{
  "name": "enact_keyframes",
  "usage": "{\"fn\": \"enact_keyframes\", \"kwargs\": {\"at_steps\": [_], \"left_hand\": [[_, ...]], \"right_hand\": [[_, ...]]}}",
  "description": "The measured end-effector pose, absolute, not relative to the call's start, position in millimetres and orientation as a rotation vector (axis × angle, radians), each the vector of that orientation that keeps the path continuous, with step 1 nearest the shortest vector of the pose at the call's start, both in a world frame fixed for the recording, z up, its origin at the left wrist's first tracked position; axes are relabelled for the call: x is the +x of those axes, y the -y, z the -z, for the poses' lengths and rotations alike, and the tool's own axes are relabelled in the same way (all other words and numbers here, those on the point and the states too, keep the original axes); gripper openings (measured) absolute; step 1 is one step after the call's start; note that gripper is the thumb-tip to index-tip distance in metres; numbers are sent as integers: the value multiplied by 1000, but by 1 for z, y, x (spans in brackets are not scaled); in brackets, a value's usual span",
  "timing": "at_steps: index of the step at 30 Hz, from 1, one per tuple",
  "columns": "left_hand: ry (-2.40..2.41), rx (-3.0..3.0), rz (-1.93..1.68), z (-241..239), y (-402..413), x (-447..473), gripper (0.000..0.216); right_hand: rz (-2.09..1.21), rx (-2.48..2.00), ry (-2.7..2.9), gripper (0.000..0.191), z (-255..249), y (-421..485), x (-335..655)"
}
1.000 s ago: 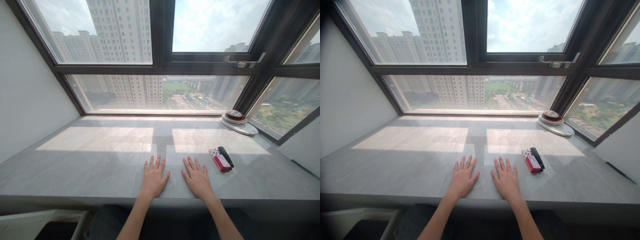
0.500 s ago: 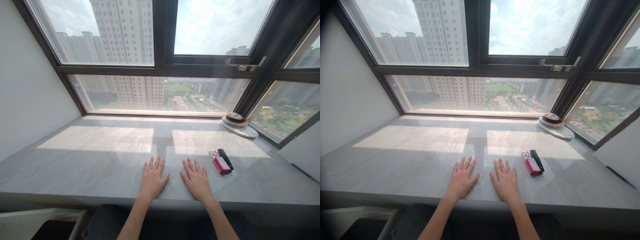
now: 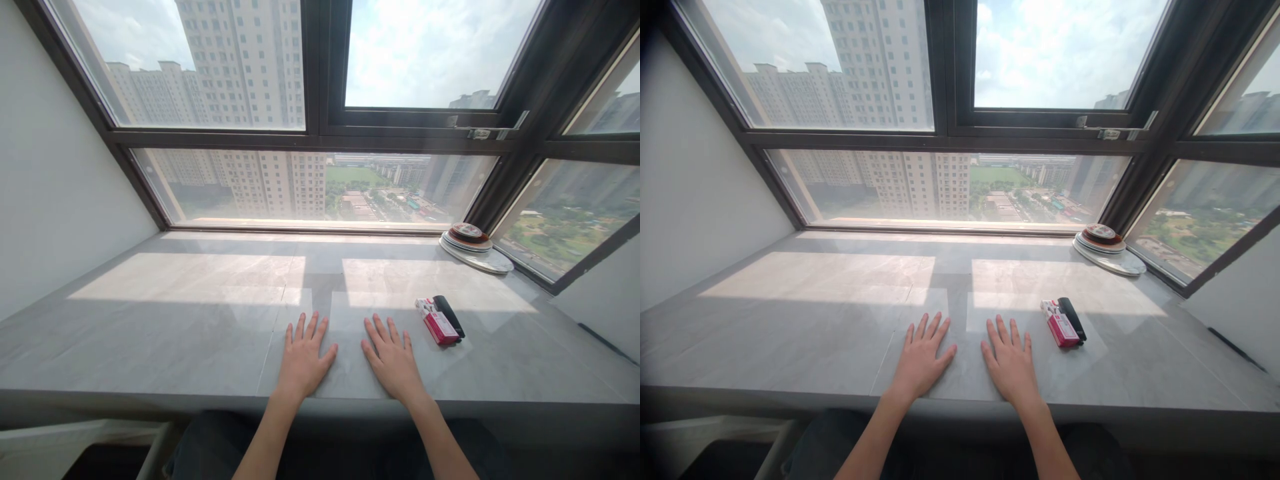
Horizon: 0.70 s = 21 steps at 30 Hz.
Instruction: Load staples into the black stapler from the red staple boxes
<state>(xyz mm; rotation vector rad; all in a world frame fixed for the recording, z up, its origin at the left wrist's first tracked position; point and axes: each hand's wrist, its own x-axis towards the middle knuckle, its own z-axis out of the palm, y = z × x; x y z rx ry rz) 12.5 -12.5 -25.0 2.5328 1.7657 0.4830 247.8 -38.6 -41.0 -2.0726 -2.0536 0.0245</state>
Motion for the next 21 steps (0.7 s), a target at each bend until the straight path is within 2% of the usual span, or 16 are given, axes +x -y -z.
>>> {"fn": "enact_keyframes", "kwargs": {"at_steps": [21], "left_hand": [[-1760,2510,-503,26,13,12,60]], "right_hand": [[3,-2080,2051,58,44,37,248]]}}
